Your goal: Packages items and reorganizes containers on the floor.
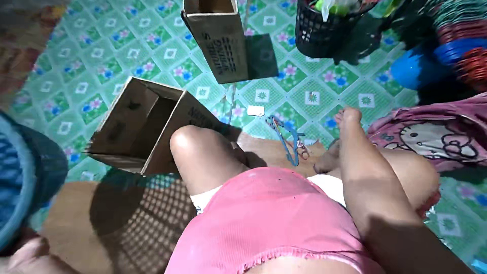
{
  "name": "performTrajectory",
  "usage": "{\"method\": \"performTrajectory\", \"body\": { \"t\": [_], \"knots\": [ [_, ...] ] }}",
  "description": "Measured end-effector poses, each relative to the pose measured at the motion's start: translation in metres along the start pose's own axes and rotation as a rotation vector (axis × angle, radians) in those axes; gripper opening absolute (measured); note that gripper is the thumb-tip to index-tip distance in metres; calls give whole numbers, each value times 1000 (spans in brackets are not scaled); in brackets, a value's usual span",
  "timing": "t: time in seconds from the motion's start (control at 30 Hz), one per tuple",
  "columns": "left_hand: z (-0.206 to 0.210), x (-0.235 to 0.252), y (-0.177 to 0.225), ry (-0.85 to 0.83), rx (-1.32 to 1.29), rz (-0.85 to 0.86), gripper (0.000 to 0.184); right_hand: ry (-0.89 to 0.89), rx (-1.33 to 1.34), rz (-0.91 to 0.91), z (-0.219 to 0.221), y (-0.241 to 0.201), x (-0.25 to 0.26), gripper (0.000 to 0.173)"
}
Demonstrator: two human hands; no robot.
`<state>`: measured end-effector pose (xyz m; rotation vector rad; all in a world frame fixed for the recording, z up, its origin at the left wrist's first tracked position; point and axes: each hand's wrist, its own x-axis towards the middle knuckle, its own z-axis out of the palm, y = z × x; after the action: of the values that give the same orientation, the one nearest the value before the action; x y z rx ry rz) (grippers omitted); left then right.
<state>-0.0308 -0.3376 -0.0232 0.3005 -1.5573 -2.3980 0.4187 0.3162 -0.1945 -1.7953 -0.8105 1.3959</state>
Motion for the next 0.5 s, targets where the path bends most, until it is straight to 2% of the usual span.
{"method": "performTrajectory", "body": {
  "t": [0.07,0.17,0.23,0.3,0.33,0.37,0.43,0.5],
  "knots": [
    [-28,2,-15,40,143,-51,25,-27,-202,5,0,11,14,45],
    [-80,20,-46,75,169,-154,29,-179,-621,-28,10,36,31,45],
    [-94,17,-62,78,168,-232,34,-361,-936,-100,21,52,44,43],
    [-90,-4,-74,97,273,-260,34,-542,-1223,-218,32,72,51,43],
    [-89,-15,-80,82,370,-261,32,-583,-1303,-312,39,88,53,42],
    [-92,-22,-88,58,504,-257,33,-638,-1367,-333,47,93,47,41],
    [-88,-38,-101,17,960,-253,49,-758,-1436,-245,61,89,27,44],
    [-87,-51,-114,15,1348,-244,68,-779,-1405,-225,65,114,43,44]
  ]
}}
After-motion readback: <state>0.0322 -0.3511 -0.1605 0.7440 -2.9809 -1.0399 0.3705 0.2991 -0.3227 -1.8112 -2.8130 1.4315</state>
